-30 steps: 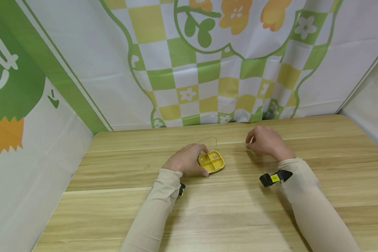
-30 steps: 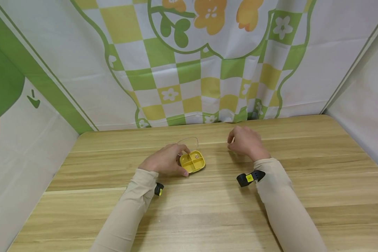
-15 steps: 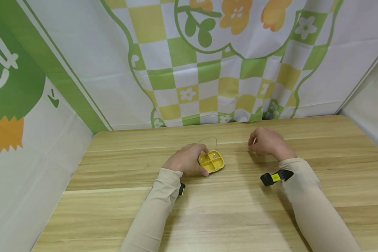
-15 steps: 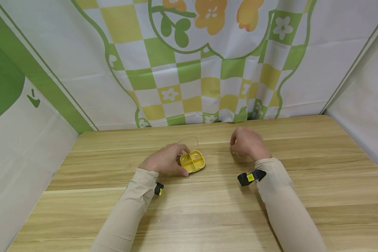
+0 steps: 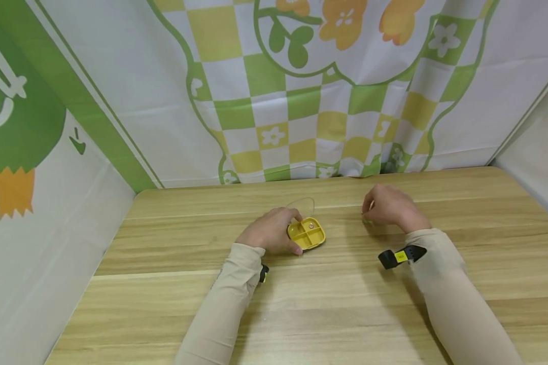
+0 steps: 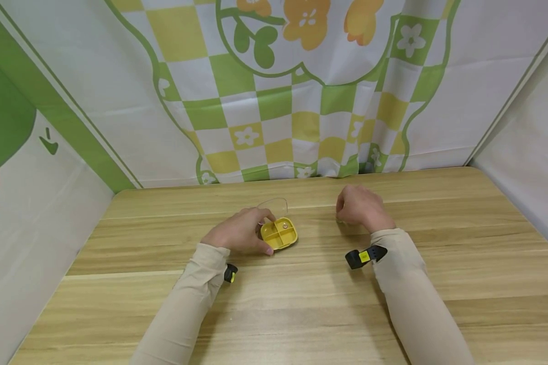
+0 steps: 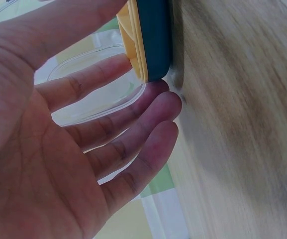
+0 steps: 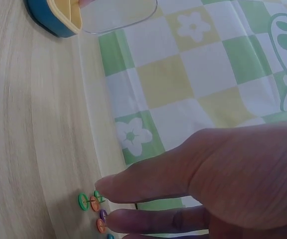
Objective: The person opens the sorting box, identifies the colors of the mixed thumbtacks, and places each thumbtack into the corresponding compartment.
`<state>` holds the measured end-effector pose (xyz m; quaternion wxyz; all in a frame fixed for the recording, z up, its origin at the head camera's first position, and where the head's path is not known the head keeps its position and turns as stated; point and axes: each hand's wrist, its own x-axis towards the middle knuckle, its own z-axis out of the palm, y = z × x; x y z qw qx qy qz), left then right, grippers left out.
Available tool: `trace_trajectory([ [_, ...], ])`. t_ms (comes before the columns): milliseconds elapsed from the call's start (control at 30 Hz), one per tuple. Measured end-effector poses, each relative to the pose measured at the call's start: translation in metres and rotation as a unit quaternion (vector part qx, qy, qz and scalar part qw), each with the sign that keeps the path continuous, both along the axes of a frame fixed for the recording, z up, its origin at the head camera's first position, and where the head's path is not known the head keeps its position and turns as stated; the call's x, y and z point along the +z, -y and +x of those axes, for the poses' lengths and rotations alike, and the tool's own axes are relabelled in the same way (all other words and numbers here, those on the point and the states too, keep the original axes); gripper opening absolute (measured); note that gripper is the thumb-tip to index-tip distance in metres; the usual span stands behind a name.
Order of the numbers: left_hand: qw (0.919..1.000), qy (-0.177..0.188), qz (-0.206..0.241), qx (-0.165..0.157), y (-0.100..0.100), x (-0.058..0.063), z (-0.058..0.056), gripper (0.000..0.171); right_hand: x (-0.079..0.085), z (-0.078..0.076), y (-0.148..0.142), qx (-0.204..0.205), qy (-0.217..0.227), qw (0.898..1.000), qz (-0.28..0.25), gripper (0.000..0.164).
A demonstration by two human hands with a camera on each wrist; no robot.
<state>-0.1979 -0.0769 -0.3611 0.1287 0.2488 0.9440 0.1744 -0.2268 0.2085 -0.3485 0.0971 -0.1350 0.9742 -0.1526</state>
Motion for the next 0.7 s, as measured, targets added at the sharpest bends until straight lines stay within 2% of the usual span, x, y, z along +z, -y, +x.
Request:
trace_trajectory([
  [700,1.0,0.001,-0.001,0.003,0.0001,-0.0006,-0.0012,0.07,-0.0023,-0.0008,-0.0025,0.003,0.017,1.0,0.019,0.006],
])
